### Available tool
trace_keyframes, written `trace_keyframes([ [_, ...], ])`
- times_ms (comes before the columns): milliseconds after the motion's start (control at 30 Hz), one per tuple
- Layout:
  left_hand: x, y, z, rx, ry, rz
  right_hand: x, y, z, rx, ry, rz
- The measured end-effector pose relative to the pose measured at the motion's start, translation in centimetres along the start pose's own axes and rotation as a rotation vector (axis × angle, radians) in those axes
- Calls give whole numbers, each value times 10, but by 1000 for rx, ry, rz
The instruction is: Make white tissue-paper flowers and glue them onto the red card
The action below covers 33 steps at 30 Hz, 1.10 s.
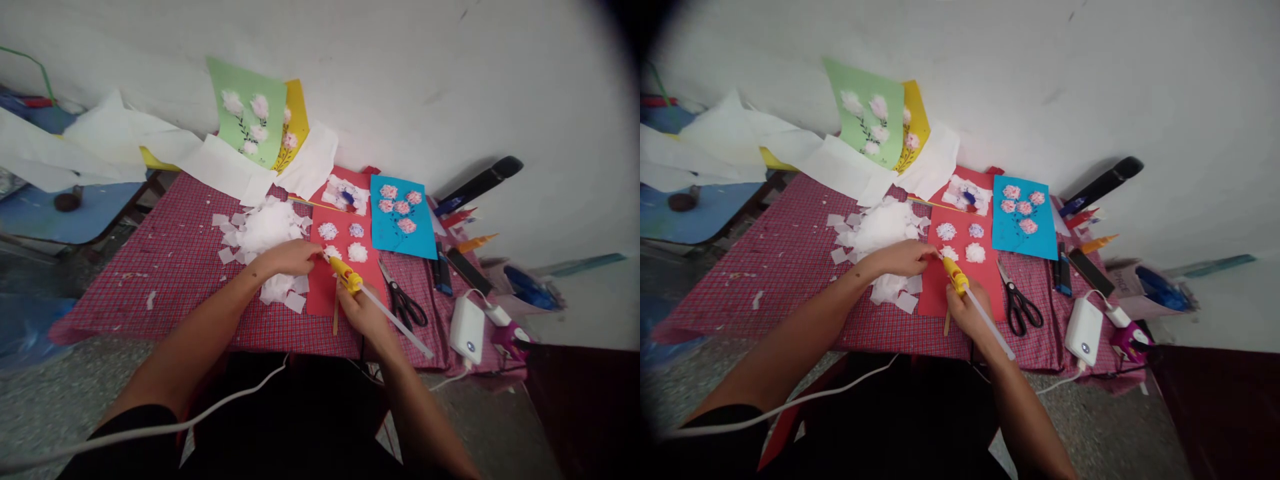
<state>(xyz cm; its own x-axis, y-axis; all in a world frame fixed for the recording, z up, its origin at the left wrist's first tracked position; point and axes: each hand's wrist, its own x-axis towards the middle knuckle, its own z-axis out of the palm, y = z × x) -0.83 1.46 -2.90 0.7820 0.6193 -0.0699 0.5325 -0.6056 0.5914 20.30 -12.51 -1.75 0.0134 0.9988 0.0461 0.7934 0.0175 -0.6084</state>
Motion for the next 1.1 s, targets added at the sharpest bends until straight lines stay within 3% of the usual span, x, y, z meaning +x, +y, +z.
trace_keyframes([
  [1100, -1, 7, -5, 6, -16, -6, 6, 19, 8, 42, -19, 32],
])
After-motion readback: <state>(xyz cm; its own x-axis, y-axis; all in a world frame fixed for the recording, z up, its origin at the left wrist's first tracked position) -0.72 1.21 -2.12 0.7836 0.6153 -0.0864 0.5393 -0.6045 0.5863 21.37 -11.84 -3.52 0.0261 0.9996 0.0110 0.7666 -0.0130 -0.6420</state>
